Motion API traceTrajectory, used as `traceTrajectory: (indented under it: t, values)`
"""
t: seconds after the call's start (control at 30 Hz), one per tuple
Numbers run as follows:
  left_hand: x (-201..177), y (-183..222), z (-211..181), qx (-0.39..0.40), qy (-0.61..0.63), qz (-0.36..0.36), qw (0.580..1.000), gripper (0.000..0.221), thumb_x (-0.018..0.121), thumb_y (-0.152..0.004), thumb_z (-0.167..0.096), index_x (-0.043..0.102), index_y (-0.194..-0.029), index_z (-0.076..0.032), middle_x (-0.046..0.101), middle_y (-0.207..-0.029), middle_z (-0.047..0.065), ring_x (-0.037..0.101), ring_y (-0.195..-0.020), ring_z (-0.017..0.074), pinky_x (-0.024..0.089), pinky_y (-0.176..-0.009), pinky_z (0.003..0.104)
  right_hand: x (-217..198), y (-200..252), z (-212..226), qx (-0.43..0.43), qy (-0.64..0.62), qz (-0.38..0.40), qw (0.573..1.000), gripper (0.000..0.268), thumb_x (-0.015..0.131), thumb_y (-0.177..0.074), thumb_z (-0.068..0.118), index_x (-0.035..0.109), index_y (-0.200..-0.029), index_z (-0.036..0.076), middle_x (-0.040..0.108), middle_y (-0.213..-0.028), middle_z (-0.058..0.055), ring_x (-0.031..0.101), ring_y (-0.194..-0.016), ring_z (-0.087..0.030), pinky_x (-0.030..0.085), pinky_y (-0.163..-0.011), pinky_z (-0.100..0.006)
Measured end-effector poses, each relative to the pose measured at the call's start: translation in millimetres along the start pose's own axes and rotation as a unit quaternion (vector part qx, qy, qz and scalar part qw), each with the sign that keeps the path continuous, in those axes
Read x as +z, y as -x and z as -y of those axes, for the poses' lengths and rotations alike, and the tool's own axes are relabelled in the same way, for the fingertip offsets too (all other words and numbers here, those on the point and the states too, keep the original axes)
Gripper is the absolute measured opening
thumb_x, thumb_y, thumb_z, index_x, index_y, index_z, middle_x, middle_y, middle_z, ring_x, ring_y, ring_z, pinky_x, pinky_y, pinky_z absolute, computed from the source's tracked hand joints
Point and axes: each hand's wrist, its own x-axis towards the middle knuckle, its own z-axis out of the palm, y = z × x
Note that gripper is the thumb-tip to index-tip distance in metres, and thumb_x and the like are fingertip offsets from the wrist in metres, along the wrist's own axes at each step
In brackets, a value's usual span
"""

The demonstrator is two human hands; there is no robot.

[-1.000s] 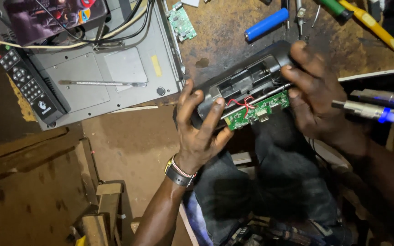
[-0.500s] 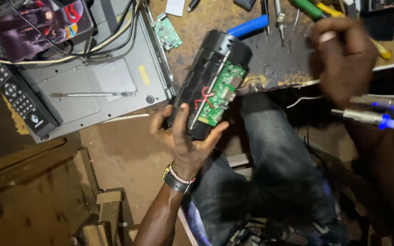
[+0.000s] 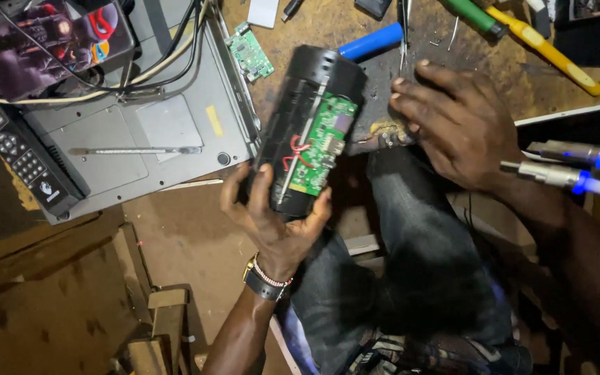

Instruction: Repairing a portable speaker by removing debris and repositioning the internal circuit board and battery.

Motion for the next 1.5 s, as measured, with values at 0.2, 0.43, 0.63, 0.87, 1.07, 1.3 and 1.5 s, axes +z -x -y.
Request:
traceTrajectory:
  t: [0.2, 0.43, 0.63, 0.87, 1.07, 1.3, 1.5]
  values:
    - [2.6, 0.1, 1.2, 0.006, -0.017, -0.006, 1.0, 0.067, 0.073, -0.073, -0.038, 0.035, -0.122, -0.013, 0.031, -0.119, 0.014, 0.041, -0.112, 0.0289, 0.044, -0.093, 0.046, 8.2, 2.2, -4.1, 0.084, -0.108, -0.104, 0.985, 0.018, 0.049, -0.089, -0.002, 0.059, -0.098, -0.013, 0.057, -0.106, -0.029, 0.053, -0.102, -0.039, 0.04, -0.093, -0.048]
    - [1.8, 1.1, 2.8, 0.016, -0.008, -0.002, 1.0, 0.07, 0.077, -0.071, -0.036, 0.035, -0.122, -0.013, 0.029, -0.118, 0.014, 0.041, -0.11, 0.0286, 0.046, -0.09, 0.046, 8.9, 2.7, -0.2, 0.058, 0.101, 0.062, 0.991, 0.053, 0.034, -0.093, 0.045, 0.055, -0.127, 0.01, 0.051, -0.132, -0.008, 0.037, -0.125, -0.031, 0.036, -0.092, -0.046]
    - [3.1, 0.4, -0.5, 0.018, -0.017, -0.015, 1.0, 0.076, 0.076, -0.068, -0.046, 0.033, -0.121, -0.014, 0.029, -0.117, 0.012, 0.041, -0.107, 0.0276, 0.045, -0.09, 0.045, 7.4, -1.4, 2.8, 0.149, -0.019, -0.064, 0.987, 0.05, 0.035, -0.098, 0.033, 0.056, -0.109, -0.011, 0.054, -0.114, -0.026, 0.044, -0.114, -0.04, 0.034, -0.091, -0.052]
    - [5.3, 6.9, -2.1, 0.046, 0.012, 0.026, 0.999, 0.078, 0.071, -0.078, -0.033, 0.018, -0.133, -0.017, 0.026, -0.132, 0.019, 0.035, -0.124, 0.0346, 0.038, -0.103, 0.052, 6.5, -1.0, 2.4, 0.144, -0.039, -0.084, 0.985, 0.046, 0.038, -0.099, 0.027, 0.055, -0.112, -0.014, 0.051, -0.117, -0.027, 0.044, -0.111, -0.041, 0.034, -0.093, -0.05]
    - [4.6, 7.2, -5.3, 0.055, 0.025, 0.035, 0.998, 0.068, 0.058, -0.082, -0.032, 0.017, -0.133, -0.013, 0.026, -0.132, 0.021, 0.035, -0.125, 0.0361, 0.037, -0.104, 0.053, 6.1, 7.1, -21.4, 0.157, -0.027, -0.078, 0.984, 0.039, 0.04, -0.099, 0.018, 0.055, -0.111, -0.015, 0.055, -0.11, -0.032, 0.049, -0.105, -0.043, 0.034, -0.089, -0.05]
    - [7.4, 10.1, -4.8, 0.045, 0.032, 0.026, 0.998, 0.074, 0.066, -0.079, -0.03, 0.018, -0.132, -0.012, 0.028, -0.13, 0.021, 0.035, -0.123, 0.0355, 0.038, -0.103, 0.052, -15.3, 2.4, -26.7, 0.17, -0.006, -0.097, 0.981, 0.034, 0.045, -0.092, -0.001, 0.046, -0.123, -0.016, 0.046, -0.112, -0.034, 0.043, -0.102, -0.046, 0.034, -0.082, -0.05]
    - [6.9, 10.9, -7.6, 0.051, 0.017, 0.029, 0.998, 0.08, 0.073, -0.078, -0.033, 0.018, -0.134, -0.014, 0.028, -0.129, 0.021, 0.037, -0.122, 0.0352, 0.041, -0.102, 0.05, -2.2, 12.0, -35.2, 0.181, -0.004, -0.096, 0.979, 0.037, 0.042, -0.101, 0.015, 0.049, -0.123, -0.014, 0.045, -0.124, -0.031, 0.043, -0.11, -0.044, 0.032, -0.086, -0.051]
